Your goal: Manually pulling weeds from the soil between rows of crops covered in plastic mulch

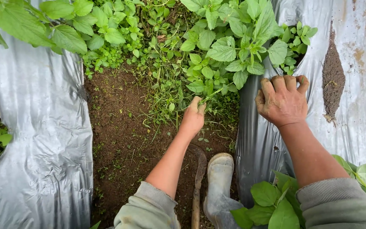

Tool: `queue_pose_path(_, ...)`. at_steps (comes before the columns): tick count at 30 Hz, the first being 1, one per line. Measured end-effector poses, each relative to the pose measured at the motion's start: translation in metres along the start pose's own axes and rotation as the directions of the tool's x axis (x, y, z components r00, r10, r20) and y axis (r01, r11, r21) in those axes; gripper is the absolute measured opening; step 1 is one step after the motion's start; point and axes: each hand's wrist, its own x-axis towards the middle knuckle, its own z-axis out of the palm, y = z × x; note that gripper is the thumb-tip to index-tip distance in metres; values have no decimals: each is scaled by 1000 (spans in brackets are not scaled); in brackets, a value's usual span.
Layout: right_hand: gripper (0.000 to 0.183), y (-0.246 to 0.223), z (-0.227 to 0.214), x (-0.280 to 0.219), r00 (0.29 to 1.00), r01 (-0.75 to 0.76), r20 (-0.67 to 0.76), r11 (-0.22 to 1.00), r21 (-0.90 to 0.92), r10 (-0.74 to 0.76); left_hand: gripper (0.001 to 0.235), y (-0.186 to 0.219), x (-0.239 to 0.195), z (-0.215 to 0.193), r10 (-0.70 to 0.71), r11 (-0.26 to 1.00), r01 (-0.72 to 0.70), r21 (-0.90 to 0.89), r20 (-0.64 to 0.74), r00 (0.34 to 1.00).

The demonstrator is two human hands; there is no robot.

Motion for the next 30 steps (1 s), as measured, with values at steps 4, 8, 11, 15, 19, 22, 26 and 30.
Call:
queue_pose_path(4,24,3,-1,1,999,15,-29,1000,19,-14,30,42,-21,-32,-22,994,14,106,73,997)
queue_pose_path(8,21,0,-7,2,1000,-6,-29,1000,7,7,29,-3,-27,9,131,902,-212,376,231,964)
queue_pose_path(11,20,-1,-7,7,998,9,-56,1000,14,-8,52,-18,-34,41,145,683,-429,591,466,873)
queue_pose_path(15,20,0,-4,4,999,9,-52,1000,21,-7,73,-53,-14,78,185,450,-493,745,462,867)
queue_pose_path(19,21,0,-6,6,999,17,-52,1000,20,-16,27,-117,23,104,546,152,-599,786,439,714)
queue_pose_path(22,20,-1,-5,6,999,7,-51,1000,11,-6,22,-98,40,85,560,194,-643,741,455,693)
queue_pose_path(26,20,-1,-7,7,999,1,-35,1000,15,-1,33,-66,80,46,381,474,-467,746,304,873)
queue_pose_path(30,20,1,-9,10,997,23,-75,999,24,-21,39,0,80,9,303,692,-238,682,26,953)
